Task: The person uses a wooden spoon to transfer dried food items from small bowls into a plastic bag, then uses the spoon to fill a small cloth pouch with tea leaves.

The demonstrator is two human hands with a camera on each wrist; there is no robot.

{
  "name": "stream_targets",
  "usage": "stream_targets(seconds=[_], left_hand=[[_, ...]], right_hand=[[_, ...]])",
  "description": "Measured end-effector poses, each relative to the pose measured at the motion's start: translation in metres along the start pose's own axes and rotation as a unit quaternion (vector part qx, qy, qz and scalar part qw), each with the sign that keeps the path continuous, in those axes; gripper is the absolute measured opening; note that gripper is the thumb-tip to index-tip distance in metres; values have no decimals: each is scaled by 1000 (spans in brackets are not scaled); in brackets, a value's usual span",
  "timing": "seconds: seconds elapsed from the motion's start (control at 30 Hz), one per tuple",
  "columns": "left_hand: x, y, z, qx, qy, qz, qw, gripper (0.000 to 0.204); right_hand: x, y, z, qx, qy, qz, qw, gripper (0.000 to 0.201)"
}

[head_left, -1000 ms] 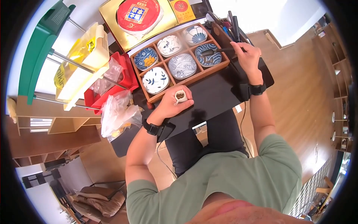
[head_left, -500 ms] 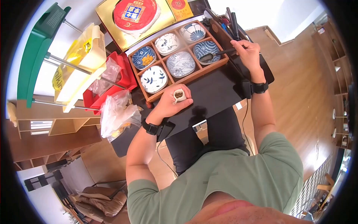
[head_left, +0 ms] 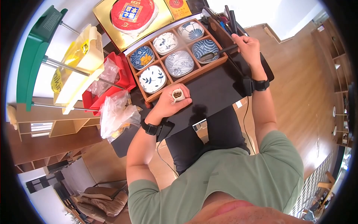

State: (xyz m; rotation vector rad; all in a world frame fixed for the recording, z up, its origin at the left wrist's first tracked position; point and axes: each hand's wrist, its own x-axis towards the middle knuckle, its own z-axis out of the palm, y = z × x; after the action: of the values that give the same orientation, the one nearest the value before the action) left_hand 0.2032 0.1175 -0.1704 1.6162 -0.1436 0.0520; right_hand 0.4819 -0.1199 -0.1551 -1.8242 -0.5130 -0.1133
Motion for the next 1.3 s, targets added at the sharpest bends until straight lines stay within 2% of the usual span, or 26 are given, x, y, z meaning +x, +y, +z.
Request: stream_targets(seconds=[0.1, 0.17, 0.27, 0.4, 0.57, 0.63, 0.67, 0.77, 0.8, 0.83, 0.9, 0.97, 1.03, 1.1, 1.13, 1.17, 1.27, 1.3], left_hand=[[0, 0, 0, 2, 0, 1, 1000, 17], [0, 1, 0, 1, 4, -1, 1000, 17], [0, 3, 0, 22, -1, 7, 1000, 17], [-1, 0, -1, 38, 4, 0, 999, 17], [-2, 1, 1, 25, 5, -6, 1000, 17], [-2, 2, 0, 34, 7, -6, 999, 17], [-2, 3, 0, 35, 10, -5, 999, 17], [-3, 4, 0, 32, 12, -13, 999, 16], [-3, 2, 0, 40, 10, -5, 999, 16], [-3, 2, -1, 48, 8, 3, 999, 16], [-4, 2, 0, 25, 15, -19, 999, 17], [-6, 3, 1, 3, 19, -41, 999, 17], [-3, 5, 1, 49, 36, 38, 997, 16], [-2, 7, 1, 42, 25, 28, 998, 15], [-2, 8, 1, 36, 22, 10, 999, 15], [-1, 8, 1, 35, 14, 17, 999, 15], [-1, 3, 1, 40, 13, 24, 999, 15], [0, 1, 1, 41, 9, 27, 999, 15]], right_hand=[[-1, -3, 0, -7, -2, 12, 1000, 43], [-3, -8, 1, 14, 9, 56, 998, 40], [-9, -27, -1, 84, 20, 77, 993, 35], [-22, -61, 2, 188, -25, 38, 981, 28], [-51, -106, 21, 146, -73, 14, 986, 28], [-58, -113, 26, 63, -105, -44, 991, 27], [-59, -116, 27, 64, -108, -46, 991, 27], [-63, -121, 30, 9, -119, -269, 956, 18], [-63, -121, 26, 11, -133, -317, 939, 15], [-62, -120, 25, 11, -135, -319, 938, 15], [-62, -114, 25, 63, -91, -404, 908, 14], [-57, -102, 19, 89, -76, -398, 910, 14], [-52, -90, 17, 108, -51, -394, 911, 13], [-42, -80, 13, 100, 86, -256, 958, 12], [-31, -68, 13, 106, 105, -229, 962, 14], [-24, -60, 9, 100, 113, -233, 961, 14], [-12, -43, 1, -85, 116, -265, 954, 15], [-12, -40, -1, -87, 121, -266, 952, 15]])
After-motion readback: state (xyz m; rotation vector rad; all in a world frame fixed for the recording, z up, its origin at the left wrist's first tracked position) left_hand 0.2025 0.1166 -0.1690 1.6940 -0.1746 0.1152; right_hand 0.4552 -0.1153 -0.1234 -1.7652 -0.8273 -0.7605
